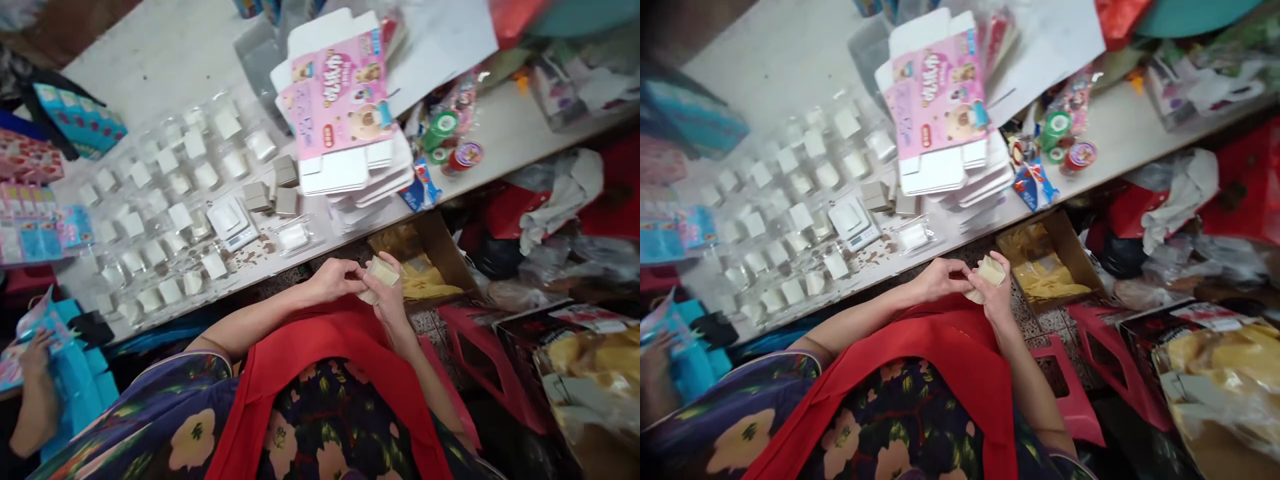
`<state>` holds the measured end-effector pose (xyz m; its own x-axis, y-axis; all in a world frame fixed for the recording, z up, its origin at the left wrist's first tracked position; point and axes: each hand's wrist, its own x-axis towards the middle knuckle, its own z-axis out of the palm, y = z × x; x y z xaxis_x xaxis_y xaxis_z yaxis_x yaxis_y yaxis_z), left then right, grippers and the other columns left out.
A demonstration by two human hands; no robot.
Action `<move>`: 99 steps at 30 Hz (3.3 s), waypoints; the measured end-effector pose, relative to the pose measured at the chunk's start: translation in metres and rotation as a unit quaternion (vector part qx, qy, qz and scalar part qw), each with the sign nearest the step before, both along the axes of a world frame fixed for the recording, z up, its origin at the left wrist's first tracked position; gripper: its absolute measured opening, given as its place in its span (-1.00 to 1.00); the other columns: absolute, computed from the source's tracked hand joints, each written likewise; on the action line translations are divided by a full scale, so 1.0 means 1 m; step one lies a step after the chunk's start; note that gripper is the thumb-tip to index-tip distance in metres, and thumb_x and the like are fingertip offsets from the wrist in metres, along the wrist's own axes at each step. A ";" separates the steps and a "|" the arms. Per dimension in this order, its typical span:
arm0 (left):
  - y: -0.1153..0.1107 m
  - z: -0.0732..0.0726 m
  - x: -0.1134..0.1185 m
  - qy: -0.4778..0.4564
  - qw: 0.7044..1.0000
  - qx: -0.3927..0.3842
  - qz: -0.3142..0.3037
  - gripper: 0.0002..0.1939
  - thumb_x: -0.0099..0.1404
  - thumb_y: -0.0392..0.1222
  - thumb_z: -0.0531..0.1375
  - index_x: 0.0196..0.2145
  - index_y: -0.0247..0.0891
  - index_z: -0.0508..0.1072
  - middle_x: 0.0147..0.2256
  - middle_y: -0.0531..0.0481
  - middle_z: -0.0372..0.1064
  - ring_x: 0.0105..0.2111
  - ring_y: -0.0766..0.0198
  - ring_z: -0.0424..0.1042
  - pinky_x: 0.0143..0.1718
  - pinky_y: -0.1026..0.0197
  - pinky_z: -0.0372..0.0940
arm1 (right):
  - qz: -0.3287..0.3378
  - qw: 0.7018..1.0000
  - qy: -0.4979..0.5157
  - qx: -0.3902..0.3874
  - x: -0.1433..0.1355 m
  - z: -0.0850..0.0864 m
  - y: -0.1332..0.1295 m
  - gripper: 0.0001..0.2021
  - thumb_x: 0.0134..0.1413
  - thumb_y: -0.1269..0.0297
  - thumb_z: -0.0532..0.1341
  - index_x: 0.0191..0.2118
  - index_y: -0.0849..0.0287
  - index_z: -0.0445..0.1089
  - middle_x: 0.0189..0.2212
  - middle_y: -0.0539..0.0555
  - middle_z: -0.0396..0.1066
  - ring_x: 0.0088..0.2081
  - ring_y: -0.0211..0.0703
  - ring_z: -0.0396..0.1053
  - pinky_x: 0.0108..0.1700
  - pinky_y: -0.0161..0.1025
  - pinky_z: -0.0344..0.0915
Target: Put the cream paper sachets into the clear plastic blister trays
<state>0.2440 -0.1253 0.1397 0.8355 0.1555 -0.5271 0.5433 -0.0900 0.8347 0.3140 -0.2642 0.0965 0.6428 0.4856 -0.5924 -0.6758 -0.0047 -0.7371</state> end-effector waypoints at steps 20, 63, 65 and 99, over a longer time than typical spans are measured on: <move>0.127 -0.006 -0.157 0.036 0.926 -0.178 0.330 -0.90 -0.11 -0.25 0.22 -0.62 -0.36 0.48 -0.70 0.14 0.18 -0.63 0.47 0.13 -0.58 0.35 0.03 | 0.238 0.970 0.032 0.034 -0.106 0.001 0.168 -0.34 -0.39 0.35 0.47 -0.05 -0.01 0.26 -0.33 -0.07 0.45 -0.38 -0.22 0.40 -0.32 -0.26 0.41; 0.309 -0.124 -0.229 0.158 0.904 0.202 0.342 -0.91 0.15 -0.30 0.19 -0.35 -0.32 0.47 -0.38 -0.03 0.40 -0.31 0.22 0.38 -0.24 0.19 0.28 | 0.217 0.956 0.172 0.100 -0.159 -0.047 0.214 -0.47 -0.28 0.26 0.29 -0.04 -0.05 0.30 -0.28 -0.01 0.44 -0.33 -0.10 0.44 -0.21 -0.06 0.42; 0.312 -0.131 -0.224 0.190 0.882 0.280 0.327 -0.88 0.16 -0.30 0.18 -0.32 -0.29 0.47 -0.27 -0.08 0.40 -0.21 0.17 0.37 -0.16 0.17 0.26 | 0.218 0.956 0.175 0.093 -0.154 -0.046 0.212 -0.47 -0.27 0.26 0.29 -0.04 -0.06 0.29 -0.27 -0.01 0.44 -0.32 -0.09 0.44 -0.21 -0.06 0.42; 0.154 -0.067 -0.232 0.052 0.964 -0.037 0.258 -0.81 0.06 -0.11 0.22 -0.42 -0.29 0.48 -0.48 0.08 0.42 -0.47 0.37 0.36 -0.41 0.35 0.24 | 0.253 0.966 0.058 0.019 -0.180 -0.066 0.199 -0.44 -0.28 0.25 0.41 -0.05 0.00 0.28 -0.29 -0.01 0.46 -0.29 -0.11 0.43 -0.22 -0.14 0.39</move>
